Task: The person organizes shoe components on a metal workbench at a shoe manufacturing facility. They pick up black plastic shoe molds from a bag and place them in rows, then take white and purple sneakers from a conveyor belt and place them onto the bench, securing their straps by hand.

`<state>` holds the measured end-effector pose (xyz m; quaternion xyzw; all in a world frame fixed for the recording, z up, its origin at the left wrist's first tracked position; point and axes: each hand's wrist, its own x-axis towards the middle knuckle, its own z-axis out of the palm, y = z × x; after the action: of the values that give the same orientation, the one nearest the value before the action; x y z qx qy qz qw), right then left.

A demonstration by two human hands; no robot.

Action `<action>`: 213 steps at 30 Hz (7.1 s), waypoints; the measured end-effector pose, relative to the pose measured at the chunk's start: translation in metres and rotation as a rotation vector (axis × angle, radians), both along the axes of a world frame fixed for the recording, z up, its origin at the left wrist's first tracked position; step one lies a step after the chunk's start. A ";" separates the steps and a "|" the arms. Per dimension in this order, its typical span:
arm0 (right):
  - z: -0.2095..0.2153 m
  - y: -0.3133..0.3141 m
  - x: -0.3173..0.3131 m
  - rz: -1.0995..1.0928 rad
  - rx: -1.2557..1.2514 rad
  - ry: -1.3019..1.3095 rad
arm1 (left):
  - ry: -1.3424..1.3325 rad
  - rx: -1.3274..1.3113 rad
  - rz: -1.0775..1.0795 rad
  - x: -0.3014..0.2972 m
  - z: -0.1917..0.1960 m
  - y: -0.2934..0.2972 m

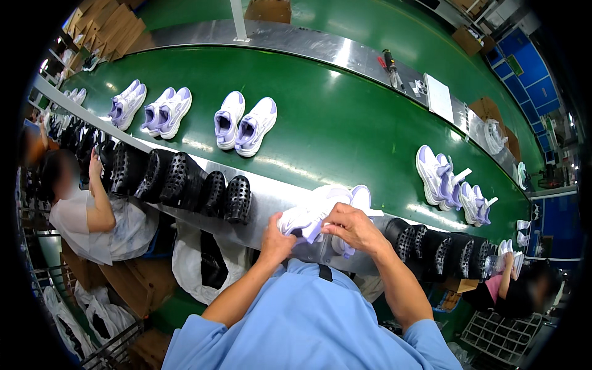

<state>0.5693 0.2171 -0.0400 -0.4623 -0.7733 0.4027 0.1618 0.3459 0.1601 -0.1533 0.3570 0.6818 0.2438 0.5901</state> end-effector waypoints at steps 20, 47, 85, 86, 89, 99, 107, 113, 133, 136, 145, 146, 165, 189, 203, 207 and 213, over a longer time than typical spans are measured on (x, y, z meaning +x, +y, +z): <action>0.033 -0.025 -0.049 -0.091 -0.304 -0.041 | 0.247 0.726 -0.522 -0.053 0.079 0.035; -0.028 -0.045 -0.067 -0.441 -0.007 -0.044 | 0.184 -0.088 -0.185 -0.047 0.008 0.005; -0.076 -0.069 0.066 -0.599 0.134 -0.215 | 0.209 0.529 -0.641 0.128 -0.019 0.033; -0.079 -0.071 0.073 -0.446 0.331 -0.364 | 0.174 0.617 -0.569 0.126 -0.024 0.033; -0.091 -0.079 0.067 -0.409 0.451 -0.421 | 0.138 0.598 -0.638 0.129 -0.009 0.037; -0.111 -0.115 0.048 -1.065 -0.271 -0.163 | 0.323 0.721 -0.566 0.133 0.026 -0.015; -0.144 -0.119 0.022 -1.112 -0.282 0.060 | 0.437 0.679 -0.357 0.156 -0.004 0.001; -0.140 -0.117 0.029 -1.044 -0.345 0.062 | 0.499 0.857 -0.410 0.138 -0.017 -0.006; -0.060 -0.036 0.062 -1.029 -0.797 0.621 | 0.149 0.400 -0.283 0.122 -0.012 -0.007; -0.068 -0.031 0.064 -1.008 -0.883 0.662 | 0.123 0.405 -0.238 0.115 -0.024 -0.007; -0.087 -0.063 0.063 -1.037 -0.971 0.681 | -0.163 0.161 0.019 0.115 -0.019 -0.012; -0.089 -0.066 0.060 -1.041 -0.966 0.672 | -0.189 0.137 0.048 0.114 -0.021 -0.012; -0.111 -0.102 0.052 -1.189 -0.815 0.666 | -0.137 0.228 -0.052 0.117 -0.013 -0.011; -0.095 -0.084 0.089 -0.867 -1.034 0.780 | 0.037 0.289 -0.223 0.116 -0.027 -0.019; -0.115 -0.100 0.077 -0.848 -0.658 0.511 | -0.182 0.012 -0.088 0.122 -0.010 -0.009; -0.124 -0.102 0.075 -0.855 -0.605 0.435 | -0.190 0.098 -0.076 0.122 -0.023 -0.012; -0.115 -0.101 0.076 -0.810 -0.579 0.255 | -0.013 0.246 -0.188 0.129 -0.022 -0.015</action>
<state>0.6452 0.1157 -0.1549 -0.6979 -0.3628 0.5585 0.2634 0.4746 0.1454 -0.1752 0.4874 0.6064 0.2714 0.5666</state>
